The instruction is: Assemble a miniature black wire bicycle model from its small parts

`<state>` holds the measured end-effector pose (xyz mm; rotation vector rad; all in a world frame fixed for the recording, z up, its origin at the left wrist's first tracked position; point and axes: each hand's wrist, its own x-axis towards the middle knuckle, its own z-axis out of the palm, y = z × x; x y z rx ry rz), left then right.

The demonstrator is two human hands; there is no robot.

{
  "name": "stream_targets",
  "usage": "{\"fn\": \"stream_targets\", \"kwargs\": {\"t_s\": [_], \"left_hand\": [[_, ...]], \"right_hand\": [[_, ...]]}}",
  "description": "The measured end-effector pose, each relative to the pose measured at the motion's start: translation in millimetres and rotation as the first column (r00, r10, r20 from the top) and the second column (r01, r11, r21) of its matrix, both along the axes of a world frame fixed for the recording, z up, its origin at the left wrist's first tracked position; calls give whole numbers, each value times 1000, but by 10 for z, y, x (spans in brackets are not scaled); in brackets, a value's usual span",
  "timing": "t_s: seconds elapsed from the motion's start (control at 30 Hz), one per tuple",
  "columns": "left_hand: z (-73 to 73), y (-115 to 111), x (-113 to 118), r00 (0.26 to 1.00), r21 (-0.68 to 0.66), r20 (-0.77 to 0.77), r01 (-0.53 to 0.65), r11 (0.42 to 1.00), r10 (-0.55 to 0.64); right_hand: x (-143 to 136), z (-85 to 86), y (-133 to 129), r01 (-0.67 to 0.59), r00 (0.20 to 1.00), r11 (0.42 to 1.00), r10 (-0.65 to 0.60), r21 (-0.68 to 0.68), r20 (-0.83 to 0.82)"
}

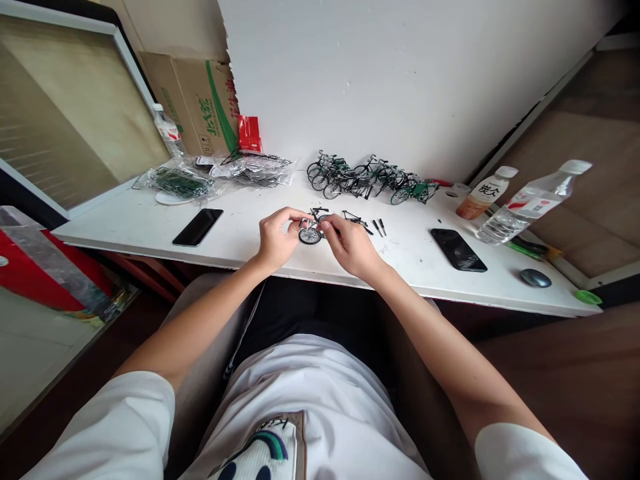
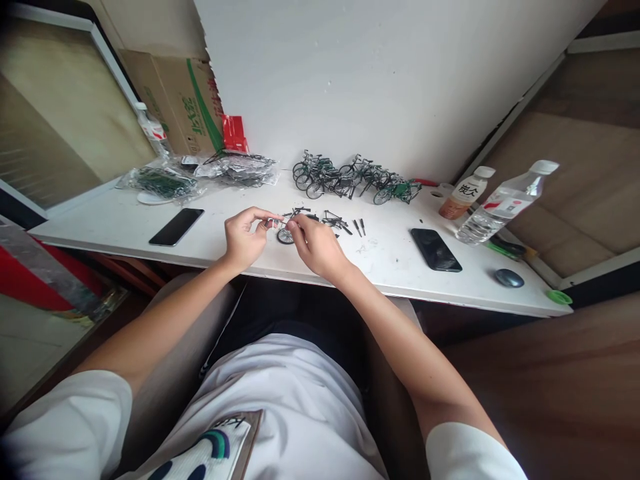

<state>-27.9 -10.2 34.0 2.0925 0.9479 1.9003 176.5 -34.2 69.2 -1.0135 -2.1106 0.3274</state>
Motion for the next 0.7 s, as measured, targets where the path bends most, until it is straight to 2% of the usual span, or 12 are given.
{"fn": "stream_targets", "kwargs": {"t_s": [0.1, 0.2, 0.27, 0.33, 0.4, 0.47, 0.5, 0.53, 0.6, 0.63, 0.67, 0.7], "left_hand": [[23, 0, 4, 997, -66, 63, 46, 997, -41], [12, 1, 22, 993, -101, 98, 74, 992, -65], [-11, -3, 38, 991, -109, 114, 76, 991, -63], [-36, -14, 51, 992, -103, 115, 57, 993, -45], [-54, -28, 58, 996, -77, 93, 24, 997, -17], [-62, -42, 58, 998, -22, 62, -9, 1000, 10], [-62, -46, 55, 999, 15, 50, -21, 1000, 20], [-59, -48, 52, 999, 57, 40, -30, 998, 28], [-48, -43, 40, 1000, 136, 19, -25, 990, 23], [-40, -38, 34, 1000, 168, 10, -15, 986, 13], [-29, -31, 27, 1000, 190, -1, -2, 982, 2], [-17, -25, 20, 1000, 200, -16, 11, 980, -7]], "right_hand": [[39, -28, 14, 9, 964, 964, -80, 267, 255], [67, -57, 42, 26, 930, 944, -143, 329, 338], [62, -74, 47, 33, 945, 965, -116, 262, 306], [37, -84, 36, 6, 980, 990, -33, 138, 197], [3, -79, 13, -72, 997, 997, 72, -11, 16], [-24, -55, -12, -190, 966, 959, 143, -209, -217], [-31, -35, -23, -268, 929, 903, 149, -336, -339], [-32, -12, -31, -358, 882, 811, 130, -464, -453], [-21, 40, -36, -532, 783, 556, 38, -638, -620], [-11, 64, -32, -594, 745, 442, -13, -672, -667], [-1, 86, -25, -635, 719, 357, -52, -685, -693], [7, 102, -17, -658, 702, 309, -78, -687, -708]]}}
